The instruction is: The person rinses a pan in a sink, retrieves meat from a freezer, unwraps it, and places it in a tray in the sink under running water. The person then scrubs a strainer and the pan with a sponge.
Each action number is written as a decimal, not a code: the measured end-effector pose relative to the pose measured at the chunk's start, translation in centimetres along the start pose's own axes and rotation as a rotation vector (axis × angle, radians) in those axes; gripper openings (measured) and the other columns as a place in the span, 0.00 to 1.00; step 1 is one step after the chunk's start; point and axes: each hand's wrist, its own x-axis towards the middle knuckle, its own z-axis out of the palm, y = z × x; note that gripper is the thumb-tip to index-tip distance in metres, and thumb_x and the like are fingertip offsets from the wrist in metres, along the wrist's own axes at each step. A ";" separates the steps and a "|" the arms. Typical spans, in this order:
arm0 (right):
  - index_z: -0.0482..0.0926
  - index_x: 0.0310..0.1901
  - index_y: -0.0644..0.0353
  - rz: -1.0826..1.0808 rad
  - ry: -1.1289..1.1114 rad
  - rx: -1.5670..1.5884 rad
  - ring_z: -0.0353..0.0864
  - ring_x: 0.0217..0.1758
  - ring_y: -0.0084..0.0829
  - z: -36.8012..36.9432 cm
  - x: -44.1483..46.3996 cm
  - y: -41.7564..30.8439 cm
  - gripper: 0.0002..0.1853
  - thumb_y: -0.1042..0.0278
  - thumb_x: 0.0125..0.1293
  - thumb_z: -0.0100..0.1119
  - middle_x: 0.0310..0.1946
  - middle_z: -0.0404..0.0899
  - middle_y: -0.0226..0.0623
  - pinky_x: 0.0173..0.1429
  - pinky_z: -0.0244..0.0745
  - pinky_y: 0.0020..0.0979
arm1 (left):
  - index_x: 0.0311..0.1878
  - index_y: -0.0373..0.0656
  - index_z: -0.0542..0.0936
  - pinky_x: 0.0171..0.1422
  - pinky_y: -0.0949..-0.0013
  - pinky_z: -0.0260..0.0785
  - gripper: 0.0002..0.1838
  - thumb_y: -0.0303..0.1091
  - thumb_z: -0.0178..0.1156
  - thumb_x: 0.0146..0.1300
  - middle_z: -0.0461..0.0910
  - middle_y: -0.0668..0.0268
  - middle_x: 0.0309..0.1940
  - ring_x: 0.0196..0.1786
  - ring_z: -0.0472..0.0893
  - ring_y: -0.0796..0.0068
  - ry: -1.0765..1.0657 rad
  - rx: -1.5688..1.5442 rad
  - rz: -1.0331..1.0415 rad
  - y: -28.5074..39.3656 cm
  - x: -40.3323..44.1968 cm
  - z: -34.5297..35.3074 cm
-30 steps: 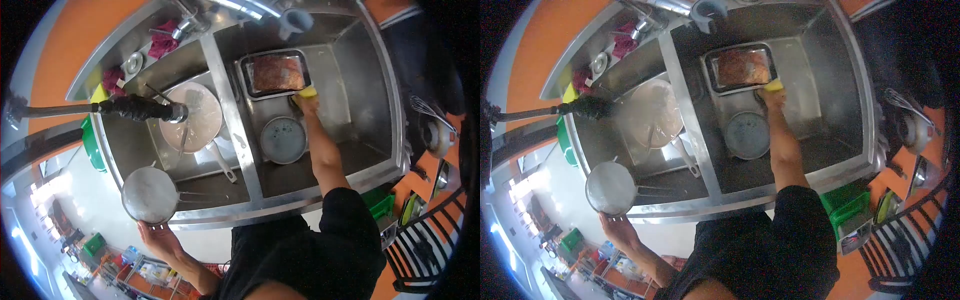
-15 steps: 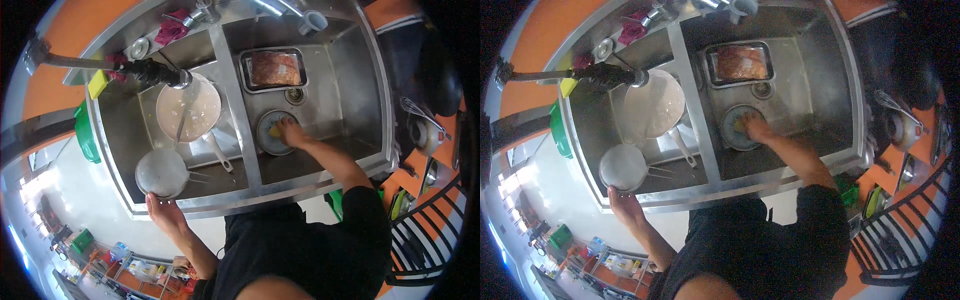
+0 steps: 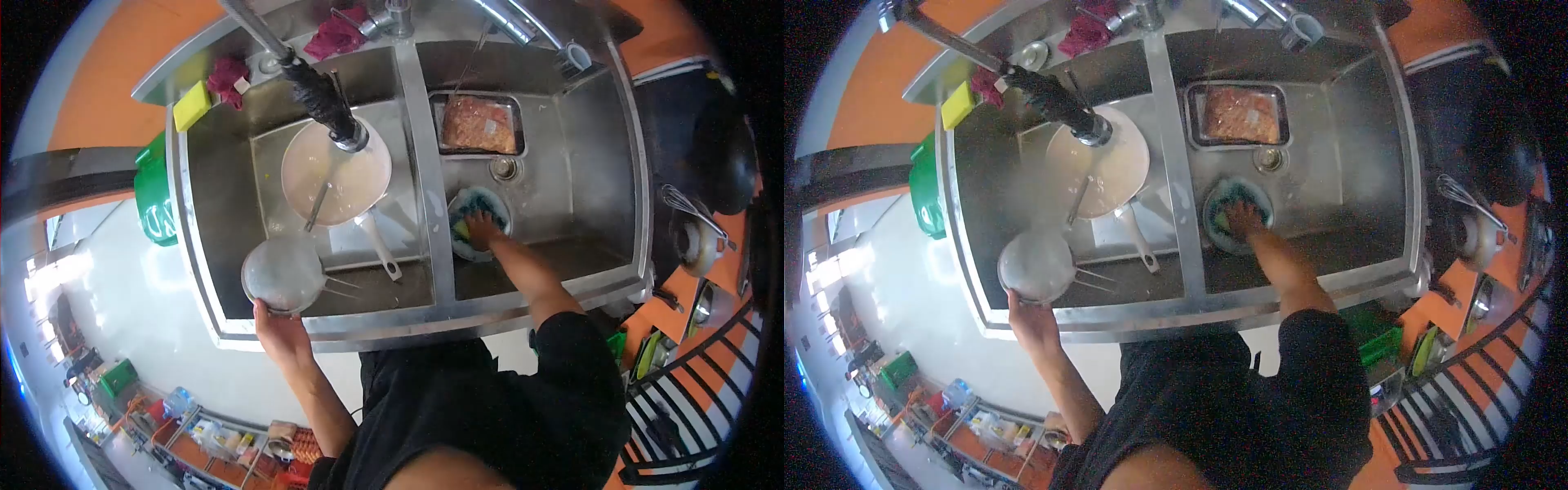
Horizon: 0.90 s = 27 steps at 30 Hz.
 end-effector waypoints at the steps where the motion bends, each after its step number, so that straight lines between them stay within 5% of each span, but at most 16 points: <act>1: 0.64 0.60 0.58 0.024 0.041 -0.058 0.66 0.62 0.48 1.1 0.7 -0.1 0.28 0.64 0.56 0.55 0.61 0.63 0.54 0.58 0.69 0.46 | 0.59 0.38 0.66 0.63 0.55 0.62 0.21 0.40 0.49 0.67 0.68 0.58 0.58 0.60 0.69 0.62 -0.024 -0.010 -0.008 0.1 0.4 -0.3; 4: 0.66 0.60 0.58 -0.230 -0.194 -0.009 0.66 0.61 0.50 2.6 1.9 1.7 0.29 0.63 0.54 0.57 0.60 0.65 0.54 0.60 0.67 0.45 | 0.61 0.37 0.64 0.65 0.53 0.60 0.24 0.44 0.48 0.68 0.67 0.58 0.60 0.62 0.67 0.61 -0.083 -0.033 -0.036 0.8 1.5 -0.6; 8: 0.71 0.56 0.63 -0.048 -0.236 0.248 0.69 0.59 0.49 -8.4 -3.8 -0.6 0.28 0.62 0.51 0.60 0.54 0.71 0.53 0.60 0.66 0.40 | 0.62 0.38 0.64 0.65 0.54 0.62 0.26 0.46 0.48 0.68 0.67 0.59 0.60 0.63 0.67 0.62 -0.138 -0.085 -0.137 3.3 3.4 -1.1; 14: 0.72 0.54 0.63 -0.038 0.427 0.664 0.72 0.55 0.45 -26.0 -17.5 -11.4 0.26 0.67 0.50 0.61 0.51 0.73 0.49 0.59 0.67 0.39 | 0.60 0.39 0.64 0.61 0.47 0.65 0.20 0.34 0.48 0.68 0.69 0.57 0.57 0.59 0.71 0.57 -0.403 -0.107 -0.166 5.8 7.0 -1.6; 18: 0.68 0.58 0.63 -0.536 0.517 0.755 0.65 0.62 0.45 -27.7 -16.3 -24.3 0.35 0.77 0.43 0.63 0.55 0.68 0.49 0.65 0.60 0.38 | 0.61 0.39 0.64 0.58 0.52 0.69 0.20 0.30 0.49 0.66 0.70 0.57 0.56 0.57 0.73 0.60 -0.636 -0.036 -0.195 6.2 7.7 -0.8; 19: 0.64 0.61 0.62 -0.579 0.497 0.824 0.63 0.63 0.46 -28.2 -15.6 -28.0 0.37 0.74 0.44 0.63 0.57 0.65 0.49 0.67 0.57 0.41 | 0.61 0.39 0.64 0.57 0.53 0.70 0.20 0.29 0.49 0.66 0.71 0.58 0.55 0.56 0.74 0.61 -0.663 -0.025 -0.195 5.6 8.3 -1.1; 21: 0.64 0.61 0.57 -0.592 0.854 0.659 0.59 0.64 0.51 -27.7 -13.3 -35.3 0.34 0.66 0.49 0.60 0.60 0.60 0.46 0.65 0.57 0.44 | 0.60 0.40 0.65 0.56 0.57 0.71 0.19 0.28 0.48 0.66 0.72 0.58 0.54 0.55 0.75 0.62 -0.713 0.002 -0.185 3.4 10.1 -2.5; 23: 0.67 0.59 0.55 -0.436 0.957 0.472 0.61 0.63 0.49 -28.4 -12.6 -39.4 0.31 0.64 0.50 0.60 0.60 0.60 0.44 0.63 0.56 0.46 | 0.60 0.38 0.66 0.56 0.63 0.70 0.18 0.26 0.46 0.67 0.73 0.60 0.53 0.54 0.75 0.66 -0.657 -0.001 -0.221 4.4 9.3 -2.6; 25: 0.70 0.57 0.54 -0.489 0.946 0.636 0.63 0.62 0.50 -28.1 -8.0 -39.4 0.28 0.61 0.52 0.59 0.61 0.60 0.44 0.62 0.55 0.54 | 0.60 0.37 0.66 0.58 0.64 0.70 0.18 0.26 0.45 0.67 0.73 0.60 0.54 0.54 0.75 0.66 -0.666 0.077 -0.194 7.1 7.9 -1.2; 27: 0.71 0.57 0.52 -0.493 0.672 0.972 0.60 0.65 0.47 -28.7 -6.3 -39.6 0.25 0.55 0.57 0.55 0.61 0.61 0.46 0.62 0.52 0.61 | 0.61 0.38 0.65 0.58 0.61 0.69 0.18 0.28 0.44 0.68 0.71 0.59 0.55 0.55 0.74 0.65 -0.709 0.047 -0.119 7.2 8.9 -2.4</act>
